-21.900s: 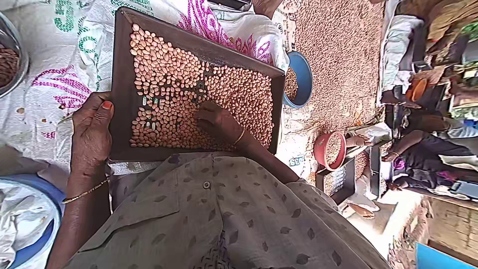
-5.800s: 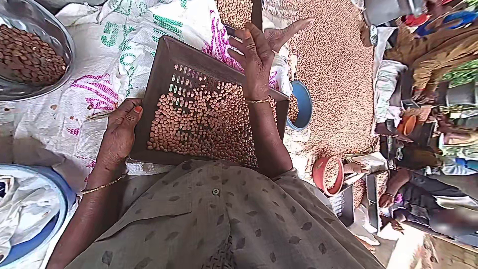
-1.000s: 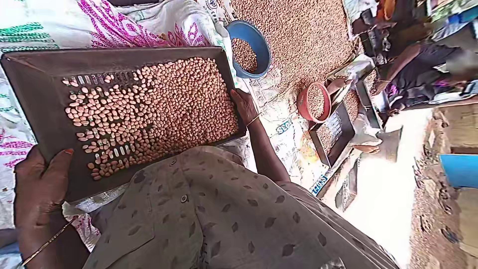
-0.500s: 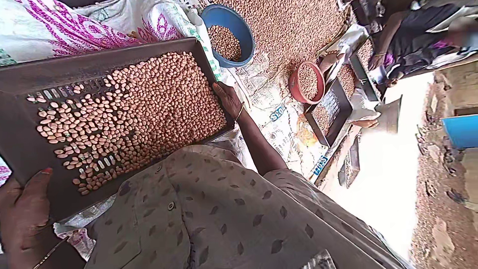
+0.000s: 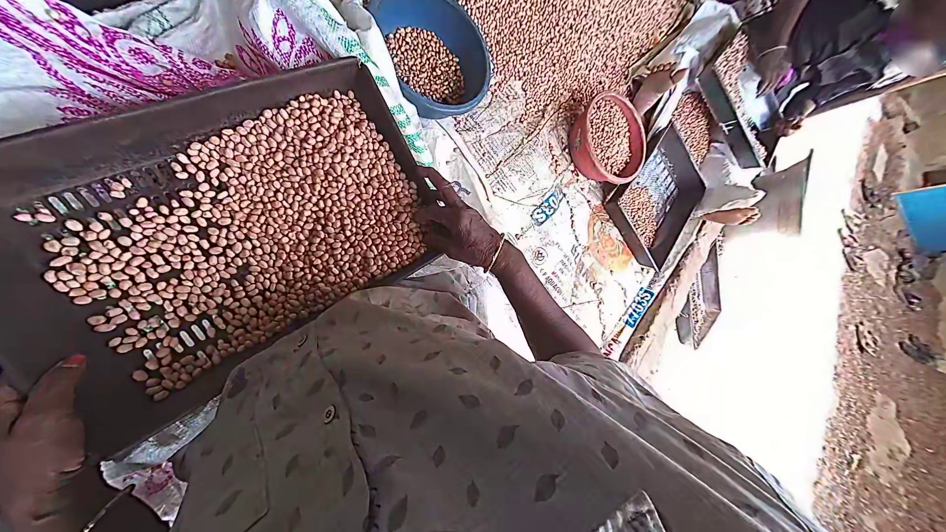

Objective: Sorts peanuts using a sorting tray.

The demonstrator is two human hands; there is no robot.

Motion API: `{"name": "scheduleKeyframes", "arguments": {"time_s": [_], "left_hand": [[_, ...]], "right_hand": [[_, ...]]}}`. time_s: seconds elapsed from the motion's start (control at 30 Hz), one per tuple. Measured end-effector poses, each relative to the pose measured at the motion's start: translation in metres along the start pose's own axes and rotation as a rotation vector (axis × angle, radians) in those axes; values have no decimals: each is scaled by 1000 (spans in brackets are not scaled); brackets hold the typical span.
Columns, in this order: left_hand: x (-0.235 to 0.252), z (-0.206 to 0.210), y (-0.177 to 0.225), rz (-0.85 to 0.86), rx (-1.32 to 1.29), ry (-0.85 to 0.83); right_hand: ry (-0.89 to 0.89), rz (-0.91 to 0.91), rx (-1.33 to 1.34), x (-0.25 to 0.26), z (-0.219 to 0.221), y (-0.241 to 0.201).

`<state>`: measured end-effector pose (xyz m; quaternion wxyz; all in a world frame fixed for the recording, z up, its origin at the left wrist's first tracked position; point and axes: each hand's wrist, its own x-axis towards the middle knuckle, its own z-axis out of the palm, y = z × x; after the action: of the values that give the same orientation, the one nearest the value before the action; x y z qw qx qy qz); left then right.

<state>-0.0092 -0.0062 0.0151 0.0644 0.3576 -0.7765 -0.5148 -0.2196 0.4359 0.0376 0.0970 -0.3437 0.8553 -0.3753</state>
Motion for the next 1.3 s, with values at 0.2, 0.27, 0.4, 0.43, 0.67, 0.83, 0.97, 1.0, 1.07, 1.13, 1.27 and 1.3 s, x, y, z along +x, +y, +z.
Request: {"name": "scheduleKeyframes", "arguments": {"time_s": [0.2,0.27,0.4,0.43,0.67,0.83,0.97,1.0,1.07,1.13,1.27,1.3], "left_hand": [[0,0,-2,-5,-48,-7],[-2,2,1,-17,-45,3],[0,0,-3,2,-55,-4],[1,0,-4,8,-62,-12],[31,-13,-62,547,-175,-218],[-4,7,-1,25,-90,28],[-4,5,-4,49,-98,7],[-4,5,-7,48,-102,0],[-1,4,-13,46,-112,-10],[-1,3,-13,31,-121,-26],[0,2,-13,32,-152,-54],[0,3,-12,25,-155,-51]], "right_hand": [[71,-7,-116,0,12,1],[91,-19,-107,0,14,2],[152,-49,-32,-1,18,5],[172,-56,-26,-2,19,5],[301,-167,-88,7,24,-39],[-403,-281,-68,53,27,-74],[148,-423,178,131,13,-91],[299,-403,305,149,6,-96],[511,-343,346,170,-2,-97],[526,-206,100,163,2,-81],[345,338,-304,104,8,-40],[288,432,-298,90,5,-32]]}}
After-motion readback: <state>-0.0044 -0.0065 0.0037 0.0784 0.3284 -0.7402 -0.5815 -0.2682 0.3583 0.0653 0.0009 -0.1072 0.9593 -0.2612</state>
